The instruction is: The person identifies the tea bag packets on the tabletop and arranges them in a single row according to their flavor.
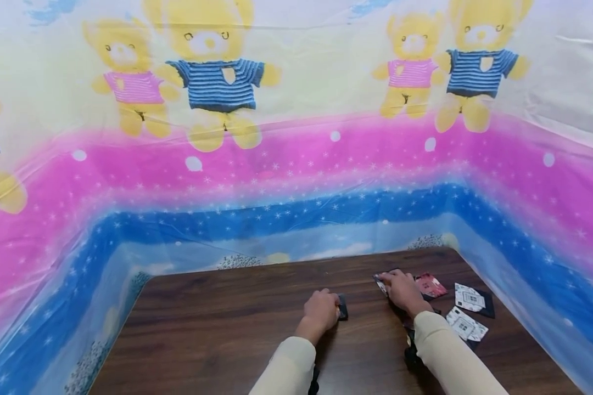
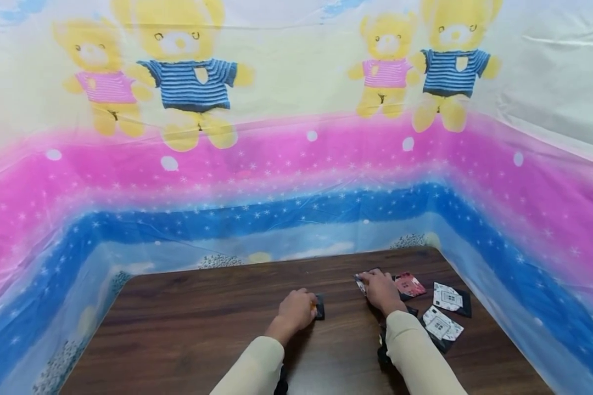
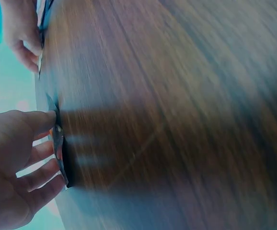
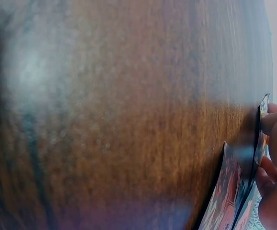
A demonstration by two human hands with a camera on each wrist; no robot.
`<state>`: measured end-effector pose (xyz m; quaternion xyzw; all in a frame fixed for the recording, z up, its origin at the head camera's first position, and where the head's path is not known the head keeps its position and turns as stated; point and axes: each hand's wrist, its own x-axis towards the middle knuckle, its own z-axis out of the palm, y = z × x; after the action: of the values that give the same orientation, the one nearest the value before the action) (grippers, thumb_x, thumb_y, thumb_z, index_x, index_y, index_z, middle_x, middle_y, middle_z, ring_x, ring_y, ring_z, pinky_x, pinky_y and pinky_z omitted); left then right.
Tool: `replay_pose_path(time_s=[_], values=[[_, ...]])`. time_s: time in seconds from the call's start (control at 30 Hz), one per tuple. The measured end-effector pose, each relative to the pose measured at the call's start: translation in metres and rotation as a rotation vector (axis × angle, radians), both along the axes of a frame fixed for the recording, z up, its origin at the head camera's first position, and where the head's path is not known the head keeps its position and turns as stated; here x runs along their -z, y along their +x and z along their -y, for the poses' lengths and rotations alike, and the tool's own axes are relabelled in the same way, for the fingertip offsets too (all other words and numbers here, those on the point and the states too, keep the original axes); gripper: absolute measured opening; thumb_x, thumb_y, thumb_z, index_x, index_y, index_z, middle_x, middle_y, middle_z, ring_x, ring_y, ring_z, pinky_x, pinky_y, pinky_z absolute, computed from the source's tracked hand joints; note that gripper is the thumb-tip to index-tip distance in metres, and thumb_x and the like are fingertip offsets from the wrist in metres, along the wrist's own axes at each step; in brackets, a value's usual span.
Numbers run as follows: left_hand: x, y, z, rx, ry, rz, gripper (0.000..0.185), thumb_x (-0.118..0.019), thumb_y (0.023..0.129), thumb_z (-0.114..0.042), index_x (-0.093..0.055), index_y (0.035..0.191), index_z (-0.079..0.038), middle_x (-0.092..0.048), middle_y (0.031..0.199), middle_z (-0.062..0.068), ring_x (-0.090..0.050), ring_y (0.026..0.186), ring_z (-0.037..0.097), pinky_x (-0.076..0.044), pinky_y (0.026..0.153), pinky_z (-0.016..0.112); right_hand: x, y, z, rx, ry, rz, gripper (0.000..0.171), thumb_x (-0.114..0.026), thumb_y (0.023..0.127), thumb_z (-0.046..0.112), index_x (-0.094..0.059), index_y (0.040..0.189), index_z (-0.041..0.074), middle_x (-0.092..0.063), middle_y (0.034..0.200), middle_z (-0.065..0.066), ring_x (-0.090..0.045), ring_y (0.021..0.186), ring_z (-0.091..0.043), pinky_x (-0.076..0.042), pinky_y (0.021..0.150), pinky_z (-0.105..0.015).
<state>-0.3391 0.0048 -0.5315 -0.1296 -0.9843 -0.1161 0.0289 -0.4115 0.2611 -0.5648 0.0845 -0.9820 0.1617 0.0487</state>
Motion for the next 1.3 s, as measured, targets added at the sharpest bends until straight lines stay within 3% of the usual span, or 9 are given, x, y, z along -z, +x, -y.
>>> replay_pose_path(time_s=[0.37, 0.8, 1.3], values=[[0.0, 0.003, 0.026, -0.001, 0.021, -0.011, 0.019, -0.072, 0.096, -0.026, -0.078, 0.112, -0.02, -0.067, 0.105, 0.004, -0.064, 0.097, 0.025, -0.059, 0.079, 0.042, 0.0, 0.002, 0.002, 0.015, -0.042, 0.006, 0.038, -0.06, 0.102, 0.015, -0.064, 0.14, 0.015, -0.055, 0.143, -0.023, -0.051, 0.123, -0.047, -0.043, 0.101, -0.068], [0.007, 0.004, 0.049, -0.036, 0.148, 0.008, 0.024, -0.076, 0.092, -0.028, -0.078, 0.116, -0.022, -0.068, 0.107, 0.002, -0.062, 0.097, 0.023, -0.059, 0.077, 0.043, 0.0, 0.006, 0.003, 0.001, -0.033, -0.016, 0.04, -0.061, 0.102, 0.015, -0.062, 0.142, 0.015, -0.055, 0.144, -0.024, -0.052, 0.122, -0.048, -0.043, 0.101, -0.067], [0.013, 0.003, 0.088, 0.018, 0.298, 0.001, 0.023, -0.076, 0.092, -0.025, -0.079, 0.113, -0.015, -0.068, 0.113, 0.007, -0.06, 0.101, 0.026, -0.056, 0.087, 0.046, -0.001, 0.007, 0.004, 0.011, -0.038, -0.018, 0.041, -0.059, 0.102, 0.014, -0.061, 0.143, 0.013, -0.054, 0.144, -0.025, -0.051, 0.121, -0.05, -0.043, 0.102, -0.068]])
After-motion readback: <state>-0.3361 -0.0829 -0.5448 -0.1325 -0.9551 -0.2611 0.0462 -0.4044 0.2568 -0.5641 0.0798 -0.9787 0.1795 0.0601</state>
